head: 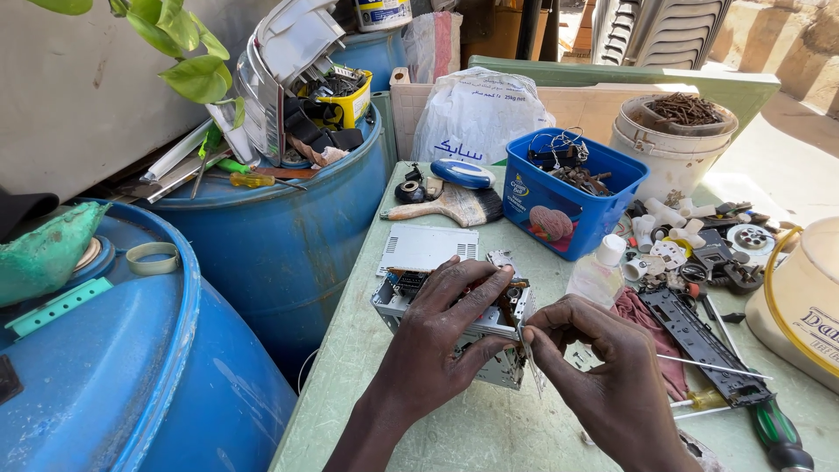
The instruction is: Assembling a car stereo unit by fitting circuit boards and internal components into a metal chassis
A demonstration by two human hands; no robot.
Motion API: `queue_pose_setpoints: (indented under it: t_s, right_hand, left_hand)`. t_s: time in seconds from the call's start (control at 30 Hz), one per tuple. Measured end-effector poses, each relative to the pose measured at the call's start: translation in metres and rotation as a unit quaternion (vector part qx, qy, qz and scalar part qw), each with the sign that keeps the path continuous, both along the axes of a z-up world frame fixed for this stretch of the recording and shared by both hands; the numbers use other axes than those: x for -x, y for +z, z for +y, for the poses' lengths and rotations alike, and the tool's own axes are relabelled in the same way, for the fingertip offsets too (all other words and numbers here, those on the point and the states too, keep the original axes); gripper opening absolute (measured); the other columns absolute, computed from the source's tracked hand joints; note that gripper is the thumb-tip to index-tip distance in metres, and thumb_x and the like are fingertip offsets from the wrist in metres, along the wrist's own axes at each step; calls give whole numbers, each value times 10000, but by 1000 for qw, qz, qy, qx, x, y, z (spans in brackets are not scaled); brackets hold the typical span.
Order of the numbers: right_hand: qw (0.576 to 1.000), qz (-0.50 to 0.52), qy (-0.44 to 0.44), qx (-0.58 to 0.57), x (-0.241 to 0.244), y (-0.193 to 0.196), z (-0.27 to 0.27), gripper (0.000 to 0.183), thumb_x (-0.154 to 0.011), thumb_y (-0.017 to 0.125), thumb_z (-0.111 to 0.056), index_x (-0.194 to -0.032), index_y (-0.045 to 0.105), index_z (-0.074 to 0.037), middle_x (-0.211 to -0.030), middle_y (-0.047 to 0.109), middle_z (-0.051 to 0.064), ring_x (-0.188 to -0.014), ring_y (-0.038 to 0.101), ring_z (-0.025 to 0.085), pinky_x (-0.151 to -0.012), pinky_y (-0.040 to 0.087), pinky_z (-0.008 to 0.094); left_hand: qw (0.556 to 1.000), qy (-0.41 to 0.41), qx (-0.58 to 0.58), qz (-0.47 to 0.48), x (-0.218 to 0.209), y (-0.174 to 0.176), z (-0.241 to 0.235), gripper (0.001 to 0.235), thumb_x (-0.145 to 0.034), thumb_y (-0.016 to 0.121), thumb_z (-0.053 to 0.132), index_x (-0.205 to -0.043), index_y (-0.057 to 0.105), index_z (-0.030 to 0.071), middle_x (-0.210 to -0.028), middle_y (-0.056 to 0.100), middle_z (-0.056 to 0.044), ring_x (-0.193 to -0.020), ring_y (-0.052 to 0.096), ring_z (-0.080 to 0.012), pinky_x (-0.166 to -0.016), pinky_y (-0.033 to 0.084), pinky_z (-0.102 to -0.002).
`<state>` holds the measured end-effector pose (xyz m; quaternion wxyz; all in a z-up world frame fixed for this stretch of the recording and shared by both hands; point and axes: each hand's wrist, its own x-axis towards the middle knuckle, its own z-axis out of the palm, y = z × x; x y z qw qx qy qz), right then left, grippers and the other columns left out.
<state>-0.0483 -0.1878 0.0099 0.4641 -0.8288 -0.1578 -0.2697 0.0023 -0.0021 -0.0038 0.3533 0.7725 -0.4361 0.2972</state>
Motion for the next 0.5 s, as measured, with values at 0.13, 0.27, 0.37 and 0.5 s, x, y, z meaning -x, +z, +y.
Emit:
queue_pose_setpoints:
  t_s: [0.13, 0.27, 0.37, 0.5]
  right_hand:
    - [999, -17, -11, 40, 1, 4, 2, 122, -868, 685, -199, -801, 718, -103, -654, 656, -21, -588, 564, 77, -551, 454, 252]
    - [979, -118, -25, 166, 2, 1, 3, 174, -967, 547, -193, -823, 559, -96, -683, 568, 17, -617, 501, 183, -578, 404, 327]
    - [971, -101, -55, 208, -1, -7, 3, 211, -999, 483, -232, -824, 506, -115, -676, 560, 39, -628, 520, 221, -557, 388, 372]
    - [989, -41, -38, 138, -1, -8, 0, 305, -1033, 367, -284, -850, 553, -125, -707, 615, 16, -637, 574, 194, -588, 404, 322]
  left_hand:
    - [1000, -4, 5, -4, 1, 2, 0, 564, -953, 639, 243, -1452, 444, 66, -1335, 540, -156, -1271, 523, -354, -1166, 345, -521]
    - [1000, -9, 6, -10, 0, 2, -1, 543, -959, 620, 244, -1438, 454, 46, -1323, 541, -158, -1264, 528, -360, -1182, 328, -531]
    - [1000, -5, 5, -10, 1, 2, 0, 539, -967, 608, 257, -1441, 452, 54, -1336, 542, -150, -1282, 524, -350, -1198, 311, -527]
    - [1000, -5, 12, -17, 1, 2, 0, 559, -948, 647, 237, -1441, 453, 57, -1325, 542, -145, -1266, 525, -350, -1182, 331, -522]
